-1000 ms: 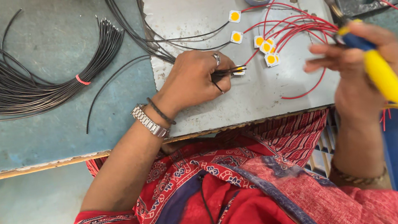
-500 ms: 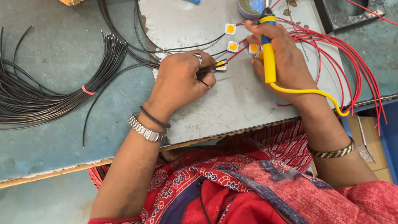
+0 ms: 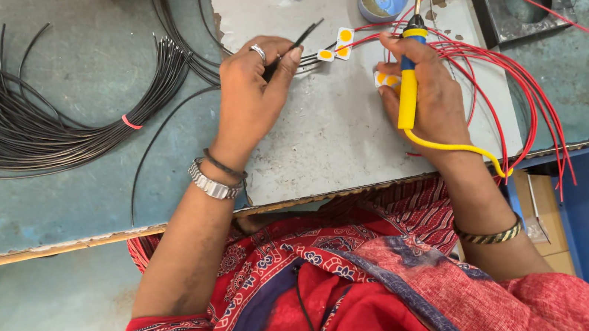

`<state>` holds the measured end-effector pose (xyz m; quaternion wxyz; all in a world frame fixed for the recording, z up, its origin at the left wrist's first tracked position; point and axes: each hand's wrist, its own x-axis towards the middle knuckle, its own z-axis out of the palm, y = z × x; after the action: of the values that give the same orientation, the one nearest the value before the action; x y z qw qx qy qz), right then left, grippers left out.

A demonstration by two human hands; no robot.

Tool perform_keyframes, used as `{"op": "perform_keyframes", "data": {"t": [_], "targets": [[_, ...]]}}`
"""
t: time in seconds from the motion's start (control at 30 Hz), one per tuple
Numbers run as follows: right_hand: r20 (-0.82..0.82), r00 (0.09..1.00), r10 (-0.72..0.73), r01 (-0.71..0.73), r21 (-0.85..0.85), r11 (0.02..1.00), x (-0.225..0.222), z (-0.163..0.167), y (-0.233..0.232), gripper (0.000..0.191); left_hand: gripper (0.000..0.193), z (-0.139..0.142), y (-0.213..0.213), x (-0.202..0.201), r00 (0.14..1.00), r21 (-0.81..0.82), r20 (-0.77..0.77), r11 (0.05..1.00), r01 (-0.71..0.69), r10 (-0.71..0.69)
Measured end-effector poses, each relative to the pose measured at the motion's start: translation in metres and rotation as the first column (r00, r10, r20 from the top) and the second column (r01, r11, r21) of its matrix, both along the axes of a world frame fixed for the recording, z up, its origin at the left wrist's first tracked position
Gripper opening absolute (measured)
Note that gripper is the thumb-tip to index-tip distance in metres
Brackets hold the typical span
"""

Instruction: The person dips stripped wire ends into a small container of flux paste, then uses a soldering iron to solder wires to the contact pads of LED chip modules on the workbench, placing each finished module aside and repeating the process.

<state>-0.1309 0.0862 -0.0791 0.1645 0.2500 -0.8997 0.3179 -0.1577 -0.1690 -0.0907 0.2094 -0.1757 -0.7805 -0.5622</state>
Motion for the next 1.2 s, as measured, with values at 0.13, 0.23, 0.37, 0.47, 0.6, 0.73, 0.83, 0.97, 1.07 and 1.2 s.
{"op": "perform_keyframes", "data": {"t": [0.13, 0.23, 0.37, 0.47, 0.6, 0.73, 0.83, 0.97, 1.07, 1.2], "targets": [[0.103, 0.995, 0.015, -0.005, -0.088, 0.996, 0.008, -0.012, -0.005, 0.061, 0.013, 0.005, 0.004, 0.012, 0.984, 0.028, -0.173, 0.999, 0.038, -0.033], [0.126, 0.99, 0.06, -0.035, -0.187, 0.982, 0.012, -0.017, -0.003, 0.062, 0.02, 0.006, 0.012, 0.016, 0.983, -0.047, 0.039, 0.982, 0.183, -0.181], [0.087, 0.994, 0.061, -0.044, -0.181, 0.983, 0.01, -0.014, 0.003, 0.064, 0.023, 0.006, 0.023, 0.019, 0.942, -0.1, 0.213, 0.953, 0.285, -0.259], [0.072, 0.996, 0.048, -0.037, -0.153, 0.988, 0.007, -0.011, 0.005, 0.065, 0.02, 0.004, 0.029, 0.019, 0.918, -0.103, 0.279, 0.942, 0.32, -0.281], [0.115, 0.991, 0.068, -0.038, -0.247, 0.968, 0.006, -0.013, 0.006, 0.066, 0.012, -0.002, 0.037, 0.018, 0.938, -0.161, 0.217, 0.938, 0.308, -0.271], [0.16, 0.982, 0.099, -0.054, -0.267, 0.962, 0.008, -0.016, 0.008, 0.067, 0.009, -0.007, 0.04, 0.018, 0.958, -0.213, 0.143, 0.937, 0.275, -0.249], [0.171, 0.978, 0.12, -0.074, -0.256, 0.964, 0.01, -0.017, 0.011, 0.067, 0.01, -0.007, 0.039, 0.018, 0.97, -0.283, 0.153, 0.932, 0.224, -0.187], [0.166, 0.977, 0.134, -0.082, -0.288, 0.954, 0.009, -0.017, 0.01, 0.068, 0.01, -0.006, 0.037, 0.019, 0.96, -0.27, 0.21, 0.933, 0.238, -0.184], [0.196, 0.971, 0.134, -0.066, -0.319, 0.945, 0.007, -0.015, 0.005, 0.071, 0.01, -0.006, 0.035, 0.019, 0.95, -0.225, 0.235, 0.94, 0.257, -0.203], [0.209, 0.966, 0.155, -0.081, -0.325, 0.942, 0.006, -0.012, -0.001, 0.075, 0.01, -0.008, 0.028, 0.018, 0.948, -0.208, 0.229, 0.94, 0.271, -0.223]]}}
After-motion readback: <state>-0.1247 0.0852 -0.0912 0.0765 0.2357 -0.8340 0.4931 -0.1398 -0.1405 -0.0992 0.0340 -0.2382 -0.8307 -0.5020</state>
